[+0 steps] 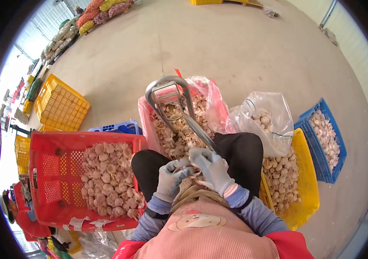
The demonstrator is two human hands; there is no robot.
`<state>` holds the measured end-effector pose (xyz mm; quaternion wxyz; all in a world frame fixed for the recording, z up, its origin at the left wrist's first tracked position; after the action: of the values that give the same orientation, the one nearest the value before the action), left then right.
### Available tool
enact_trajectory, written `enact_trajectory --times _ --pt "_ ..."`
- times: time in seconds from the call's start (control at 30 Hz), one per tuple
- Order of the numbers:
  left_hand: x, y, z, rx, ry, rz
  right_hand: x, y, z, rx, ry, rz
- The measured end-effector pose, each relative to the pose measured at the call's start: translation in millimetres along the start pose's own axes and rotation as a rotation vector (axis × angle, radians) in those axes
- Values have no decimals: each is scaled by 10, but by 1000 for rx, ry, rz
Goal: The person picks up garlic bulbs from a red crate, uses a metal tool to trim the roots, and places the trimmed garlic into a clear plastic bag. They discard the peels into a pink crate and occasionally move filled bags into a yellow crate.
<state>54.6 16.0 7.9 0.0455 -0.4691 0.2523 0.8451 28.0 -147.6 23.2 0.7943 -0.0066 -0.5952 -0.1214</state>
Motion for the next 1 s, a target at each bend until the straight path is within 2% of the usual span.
enact_trajectory --times 0.03,0.07,0.1,0.13,0.2,0.23,0.3,0.33,0.37,0.4,0.43,0.53,0.57,0.6,0.67,0.7,0.77,0.87,0.9,1.0 --pt "28 -19 71 107 -30 79 -95 -7 -62 -156 30 4" --pt "48 -47 142 213 -61 159 -138 -81 -30 -167 133 -102" --pt "23 -74 225 361 20 -36 73 -84 20 -176 236 -208" --pt "-39 -29 281 238 40 -181 179 -85 44 -182 338 -314" --pt "-179 64 405 -10 77 -473 176 -66 84 -169 382 -253" --pt "-278 32 358 -50 378 -840 215 -49 138 -138 405 -256" --pt "-217 107 270 37 274 -392 249 5 197 -72 416 -210" --pt "-182 134 227 75 224 -164 139 8 187 -91 172 50" --pt "-157 133 136 160 247 -336 -78 17 152 -104 -77 308" --pt "-155 136 84 189 139 -288 -53 83 123 -111 -334 561" --pt "-176 142 71 163 129 -183 -30 -17 124 49 -194 782" --pt "-260 70 24 92 49 144 305 -196 14 -152 -469 608" --pt "-284 32 5 73 15 253 411 -214 -57 -279 -491 537" --pt "-301 -7 -39 51 69 177 539 -193 -153 -360 -596 658" --pt "-296 -96 -193 4 177 27 527 -133 -476 -334 -937 1048" --pt "-287 -126 -272 -12 151 103 444 -153 -563 -216 -739 1052" --pt "-335 -168 -413 -70 160 29 302 -196 -668 10 -346 1040" --pt "-433 -204 -552 -95 194 -3 923 -56 -327 162 198 410" --pt "-480 -204 -592 -87 204 -17 876 -49 -279 144 99 273" --pt "-578 -167 -703 -93 178 32 927 -50 -196 115 44 161"
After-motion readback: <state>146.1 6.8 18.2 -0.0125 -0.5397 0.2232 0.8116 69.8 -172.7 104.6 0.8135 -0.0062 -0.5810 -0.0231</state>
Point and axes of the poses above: each hand's wrist, its own z-axis away from the middle knuckle, its own y-axis out of the palm, x = y × z, the point moved 2 cm from there along -z, towards the middle knuckle, and after that the axes turned 5 degrees about -y, right-handed, at the moved point
